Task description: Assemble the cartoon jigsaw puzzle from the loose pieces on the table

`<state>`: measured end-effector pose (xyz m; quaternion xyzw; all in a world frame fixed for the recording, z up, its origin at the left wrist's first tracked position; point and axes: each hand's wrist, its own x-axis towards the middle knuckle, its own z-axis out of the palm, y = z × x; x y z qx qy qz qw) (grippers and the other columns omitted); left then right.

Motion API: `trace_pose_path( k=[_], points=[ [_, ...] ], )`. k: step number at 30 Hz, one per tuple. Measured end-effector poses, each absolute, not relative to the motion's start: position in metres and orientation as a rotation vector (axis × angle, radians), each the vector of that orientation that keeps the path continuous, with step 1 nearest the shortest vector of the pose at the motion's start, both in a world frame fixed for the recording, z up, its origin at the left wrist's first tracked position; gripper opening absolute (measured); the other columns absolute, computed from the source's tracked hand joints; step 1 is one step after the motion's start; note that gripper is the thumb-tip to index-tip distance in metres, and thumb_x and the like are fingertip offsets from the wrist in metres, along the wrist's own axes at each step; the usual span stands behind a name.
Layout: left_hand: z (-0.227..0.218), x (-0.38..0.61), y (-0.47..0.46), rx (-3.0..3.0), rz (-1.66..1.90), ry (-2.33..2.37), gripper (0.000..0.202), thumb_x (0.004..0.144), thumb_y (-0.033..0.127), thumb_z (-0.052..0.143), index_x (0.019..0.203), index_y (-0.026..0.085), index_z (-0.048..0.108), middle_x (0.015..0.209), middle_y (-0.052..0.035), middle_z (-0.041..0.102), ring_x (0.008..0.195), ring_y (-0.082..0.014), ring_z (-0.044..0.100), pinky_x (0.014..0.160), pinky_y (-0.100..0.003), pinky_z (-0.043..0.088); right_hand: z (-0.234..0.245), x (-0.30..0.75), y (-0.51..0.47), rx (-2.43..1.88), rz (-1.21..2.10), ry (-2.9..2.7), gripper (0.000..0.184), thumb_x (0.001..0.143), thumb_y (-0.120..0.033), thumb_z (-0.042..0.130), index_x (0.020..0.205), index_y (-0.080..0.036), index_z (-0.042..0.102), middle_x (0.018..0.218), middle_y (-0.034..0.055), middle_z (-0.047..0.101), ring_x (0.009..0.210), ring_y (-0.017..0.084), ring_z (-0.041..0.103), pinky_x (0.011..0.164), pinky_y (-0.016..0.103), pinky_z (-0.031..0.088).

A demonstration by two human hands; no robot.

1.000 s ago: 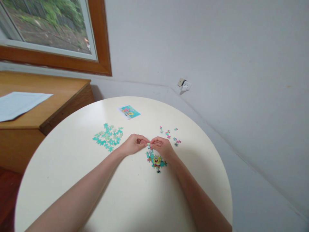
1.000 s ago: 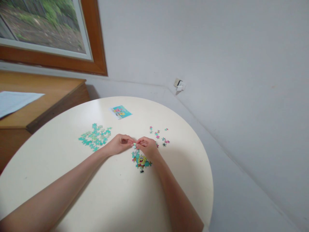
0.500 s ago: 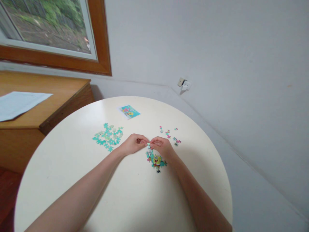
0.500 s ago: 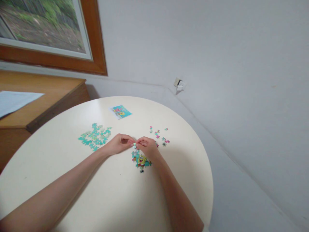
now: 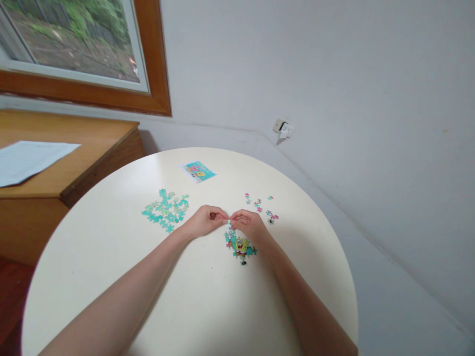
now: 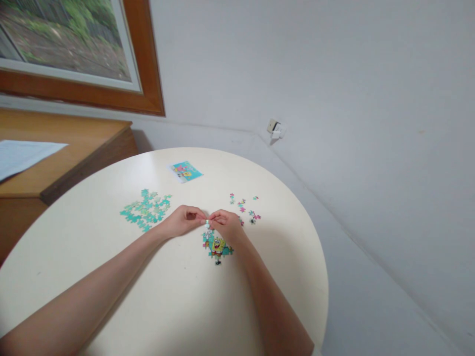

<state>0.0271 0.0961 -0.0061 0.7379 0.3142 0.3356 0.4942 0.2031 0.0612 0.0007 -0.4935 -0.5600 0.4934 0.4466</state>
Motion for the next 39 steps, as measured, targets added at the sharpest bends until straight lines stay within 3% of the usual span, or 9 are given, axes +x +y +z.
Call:
trace_pose_path(
  k=[10, 39],
  points=[
    [-0.0023, 0.0264, 0.0953, 1.868, 0.799, 0.777, 0.033, 0.076, 0.039, 0.058, 0.063, 0.010, 0.063, 0.050, 0.0039, 0.044, 0.050, -0.0071, 0.035, 0.047, -0.019, 0.028, -0.0007, 0.2043, 0.0621, -1.223, 1.230, -1.416, 0.020, 0.058, -0.032, 0.073, 0.068, -0.019, 0.061, 0.057, -0.0025, 0.063, 0.057, 0.013, 0.063, 0.063, 0.028, 0.052],
    [-0.0049, 0.0267, 0.0962, 1.904, 0.793, 0.814, 0.026, 0.076, 0.033, 0.056, 0.068, 0.010, 0.066, 0.052, 0.0020, 0.050, 0.050, -0.0083, 0.039, 0.048, -0.020, 0.031, 0.0019, 0.2039, 0.0604, -1.228, 1.238, -1.422, 0.021, 0.058, -0.033, 0.073, 0.068, -0.019, 0.061, 0.058, -0.0028, 0.064, 0.058, 0.013, 0.063, 0.064, 0.028, 0.051]
  ],
)
